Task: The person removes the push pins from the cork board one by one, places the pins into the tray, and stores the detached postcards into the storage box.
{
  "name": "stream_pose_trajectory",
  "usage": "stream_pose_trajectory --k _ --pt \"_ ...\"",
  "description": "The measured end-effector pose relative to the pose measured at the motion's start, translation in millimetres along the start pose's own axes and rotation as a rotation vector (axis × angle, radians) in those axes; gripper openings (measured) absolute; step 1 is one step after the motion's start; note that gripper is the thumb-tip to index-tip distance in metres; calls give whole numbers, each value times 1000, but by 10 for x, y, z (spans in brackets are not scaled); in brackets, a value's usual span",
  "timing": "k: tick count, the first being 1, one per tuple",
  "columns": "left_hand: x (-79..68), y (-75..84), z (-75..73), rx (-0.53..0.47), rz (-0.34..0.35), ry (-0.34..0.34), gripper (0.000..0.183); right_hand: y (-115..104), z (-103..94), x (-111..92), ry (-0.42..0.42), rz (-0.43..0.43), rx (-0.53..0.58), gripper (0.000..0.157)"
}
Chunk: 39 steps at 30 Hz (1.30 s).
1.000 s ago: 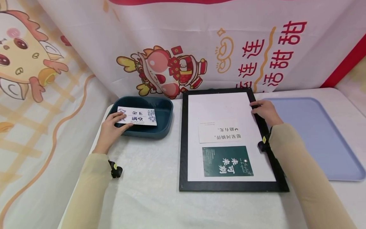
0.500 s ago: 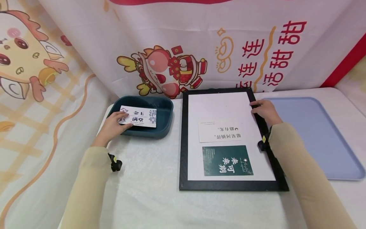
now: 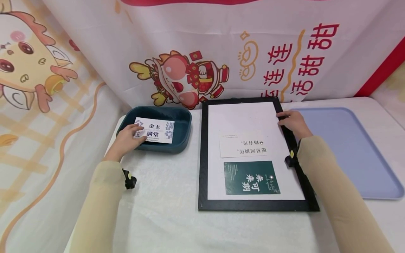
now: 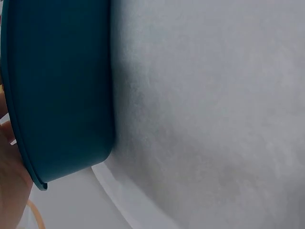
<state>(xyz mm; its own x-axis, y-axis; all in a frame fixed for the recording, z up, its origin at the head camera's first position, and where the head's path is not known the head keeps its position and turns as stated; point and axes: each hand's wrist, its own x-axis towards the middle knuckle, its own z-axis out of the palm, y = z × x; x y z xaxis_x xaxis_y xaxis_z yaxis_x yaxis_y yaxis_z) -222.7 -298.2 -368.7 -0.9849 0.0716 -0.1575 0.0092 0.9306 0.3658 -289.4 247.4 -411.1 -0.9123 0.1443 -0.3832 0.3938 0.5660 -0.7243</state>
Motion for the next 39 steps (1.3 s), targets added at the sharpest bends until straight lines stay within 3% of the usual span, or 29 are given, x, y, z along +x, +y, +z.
stream_pose_trajectory --k 10,14,20,25,30,39 --pt "20 21 90 -11 -9 114 47 22 -5 14 4 -4 -10 46" --pt "29 70 119 -31 -6 126 45 7 0 -13 1 -6 -11 46" --pt "61 226 114 -45 -15 135 44 -10 4 -36 3 -25 0 44" --pt "79 441 130 -53 -7 192 42 -7 1 -31 4 -25 -5 44" --pt "88 690 172 -59 71 280 40 -1 -4 -19 2 -7 -6 45" --pt "68 1128 274 -78 294 448 33 -16 -6 -50 -9 -19 16 45"
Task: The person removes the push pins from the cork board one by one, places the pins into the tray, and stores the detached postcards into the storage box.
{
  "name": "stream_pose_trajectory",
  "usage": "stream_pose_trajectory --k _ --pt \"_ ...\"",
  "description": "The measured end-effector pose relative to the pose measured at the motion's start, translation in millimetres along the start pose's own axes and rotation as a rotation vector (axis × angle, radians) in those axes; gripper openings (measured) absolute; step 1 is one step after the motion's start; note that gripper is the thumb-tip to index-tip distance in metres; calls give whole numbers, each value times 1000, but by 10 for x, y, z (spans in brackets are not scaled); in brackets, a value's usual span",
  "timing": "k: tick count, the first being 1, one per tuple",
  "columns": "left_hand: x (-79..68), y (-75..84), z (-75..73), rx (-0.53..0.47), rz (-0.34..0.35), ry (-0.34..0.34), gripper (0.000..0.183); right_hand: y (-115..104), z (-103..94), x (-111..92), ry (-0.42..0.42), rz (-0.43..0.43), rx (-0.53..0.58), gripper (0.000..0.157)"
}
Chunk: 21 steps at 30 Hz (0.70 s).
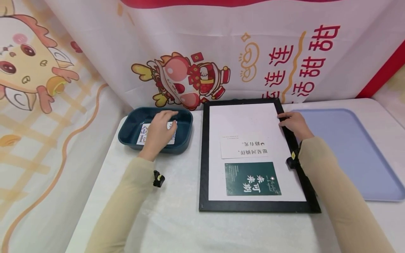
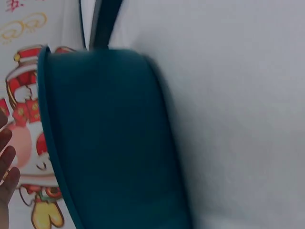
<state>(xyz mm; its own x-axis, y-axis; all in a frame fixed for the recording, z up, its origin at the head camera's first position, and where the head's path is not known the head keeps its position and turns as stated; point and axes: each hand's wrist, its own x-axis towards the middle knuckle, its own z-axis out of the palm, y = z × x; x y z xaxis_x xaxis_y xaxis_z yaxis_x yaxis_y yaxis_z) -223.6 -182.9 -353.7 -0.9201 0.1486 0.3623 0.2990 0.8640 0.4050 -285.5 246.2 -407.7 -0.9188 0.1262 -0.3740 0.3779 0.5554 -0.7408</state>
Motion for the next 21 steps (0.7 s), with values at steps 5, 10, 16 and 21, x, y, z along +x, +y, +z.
stream_pose_trajectory --k 5,10,16,21 --pt "11 255 98 -5 133 54 32 4 -10 -5 -8 5 5 46" --pt "-5 482 258 63 217 -21 33 -11 -12 -15 -6 14 5 46" --pt "-64 652 498 178 331 -210 35 -21 -6 -28 -6 14 5 46" --pt "-83 755 676 225 397 -369 38 -19 -14 -33 -8 11 1 45"
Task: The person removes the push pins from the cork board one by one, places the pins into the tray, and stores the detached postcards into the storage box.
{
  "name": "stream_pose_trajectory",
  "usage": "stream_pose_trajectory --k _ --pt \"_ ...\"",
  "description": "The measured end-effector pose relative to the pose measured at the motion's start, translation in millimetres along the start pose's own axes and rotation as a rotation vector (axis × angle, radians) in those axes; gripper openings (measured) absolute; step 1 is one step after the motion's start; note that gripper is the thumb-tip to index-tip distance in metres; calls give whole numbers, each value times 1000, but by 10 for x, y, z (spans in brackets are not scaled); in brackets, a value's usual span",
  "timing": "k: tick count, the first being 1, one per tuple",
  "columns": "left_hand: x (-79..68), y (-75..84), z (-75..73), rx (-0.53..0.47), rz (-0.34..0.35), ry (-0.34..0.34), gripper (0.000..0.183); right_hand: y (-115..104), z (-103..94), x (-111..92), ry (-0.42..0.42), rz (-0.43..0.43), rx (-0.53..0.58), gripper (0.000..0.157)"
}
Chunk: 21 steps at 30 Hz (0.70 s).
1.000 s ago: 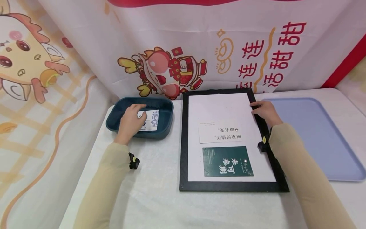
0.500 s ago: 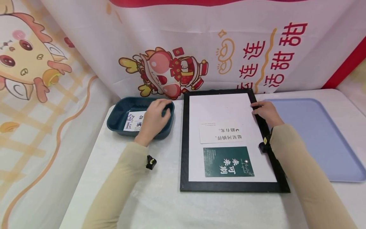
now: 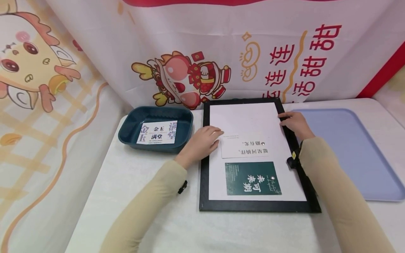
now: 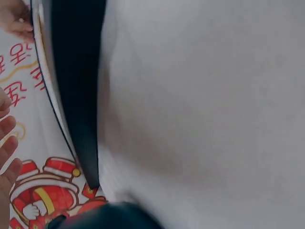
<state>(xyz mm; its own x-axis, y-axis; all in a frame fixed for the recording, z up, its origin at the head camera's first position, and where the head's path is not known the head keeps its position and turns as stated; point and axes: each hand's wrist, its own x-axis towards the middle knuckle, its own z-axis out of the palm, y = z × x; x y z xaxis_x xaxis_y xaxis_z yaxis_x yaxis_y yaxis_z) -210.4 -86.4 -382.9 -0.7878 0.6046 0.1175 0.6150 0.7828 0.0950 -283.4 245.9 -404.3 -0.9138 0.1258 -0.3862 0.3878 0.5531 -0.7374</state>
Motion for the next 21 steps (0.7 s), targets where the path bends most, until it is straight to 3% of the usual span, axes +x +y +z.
stream_pose_trajectory --k 10,21 --pt "145 61 206 112 25 -179 47 3 4 7 9 8 -2 45" --pt "174 55 288 11 -97 -387 67 5 10 6 8 -1 -3 44"
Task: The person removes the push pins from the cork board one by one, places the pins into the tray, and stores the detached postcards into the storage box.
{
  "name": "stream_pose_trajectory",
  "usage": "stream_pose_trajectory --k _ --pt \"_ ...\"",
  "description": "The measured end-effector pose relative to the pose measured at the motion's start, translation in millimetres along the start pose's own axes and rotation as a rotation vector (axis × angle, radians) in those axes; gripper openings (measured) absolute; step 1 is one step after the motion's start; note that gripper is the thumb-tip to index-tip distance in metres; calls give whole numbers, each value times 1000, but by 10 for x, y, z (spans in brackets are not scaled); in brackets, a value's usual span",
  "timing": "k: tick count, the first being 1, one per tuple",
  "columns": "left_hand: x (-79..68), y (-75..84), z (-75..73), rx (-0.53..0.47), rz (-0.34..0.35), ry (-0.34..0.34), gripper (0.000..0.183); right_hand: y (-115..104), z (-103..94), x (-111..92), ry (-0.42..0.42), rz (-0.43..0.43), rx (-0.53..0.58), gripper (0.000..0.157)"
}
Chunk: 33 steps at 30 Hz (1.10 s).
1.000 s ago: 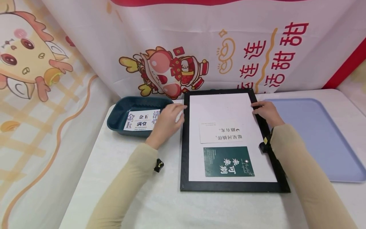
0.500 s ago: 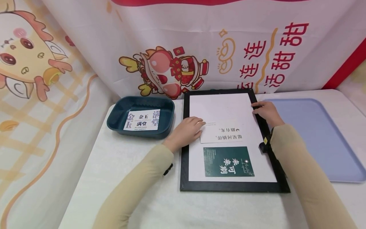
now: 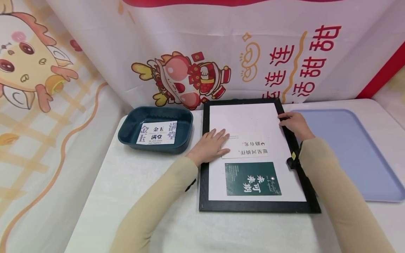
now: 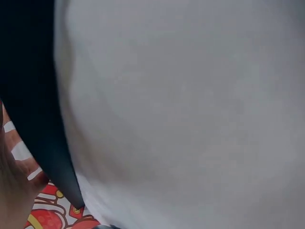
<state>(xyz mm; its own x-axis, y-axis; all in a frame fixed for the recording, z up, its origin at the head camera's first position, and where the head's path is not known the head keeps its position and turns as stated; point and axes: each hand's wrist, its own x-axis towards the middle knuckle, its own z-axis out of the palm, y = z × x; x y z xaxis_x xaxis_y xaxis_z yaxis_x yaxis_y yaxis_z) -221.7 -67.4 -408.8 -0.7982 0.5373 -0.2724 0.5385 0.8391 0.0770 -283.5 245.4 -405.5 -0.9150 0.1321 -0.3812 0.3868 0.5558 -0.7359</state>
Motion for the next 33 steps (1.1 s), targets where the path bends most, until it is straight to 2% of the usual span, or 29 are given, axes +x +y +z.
stream_pose_trajectory --k 7,11,16,22,25,29,33 --pt "6 -1 42 9 18 -25 63 11 4 14 6 -31 -8 44" --pt "-1 6 43 -11 9 -50 66 10 -4 23 2 -41 -8 44" --pt "-6 9 63 -59 -3 -73 74 -25 -15 11 -12 -17 -9 45" --pt "-5 15 80 -69 -14 -74 72 -100 -7 -80 -24 19 -5 47" --pt "-8 27 73 -76 -9 -64 72 -143 -21 -156 -71 5 -3 49" --pt "-6 36 75 -77 -5 -53 72 -173 -15 -242 -163 -63 -43 50" --pt "11 33 91 -75 -10 -45 71 -199 60 -308 -195 -135 -72 47"
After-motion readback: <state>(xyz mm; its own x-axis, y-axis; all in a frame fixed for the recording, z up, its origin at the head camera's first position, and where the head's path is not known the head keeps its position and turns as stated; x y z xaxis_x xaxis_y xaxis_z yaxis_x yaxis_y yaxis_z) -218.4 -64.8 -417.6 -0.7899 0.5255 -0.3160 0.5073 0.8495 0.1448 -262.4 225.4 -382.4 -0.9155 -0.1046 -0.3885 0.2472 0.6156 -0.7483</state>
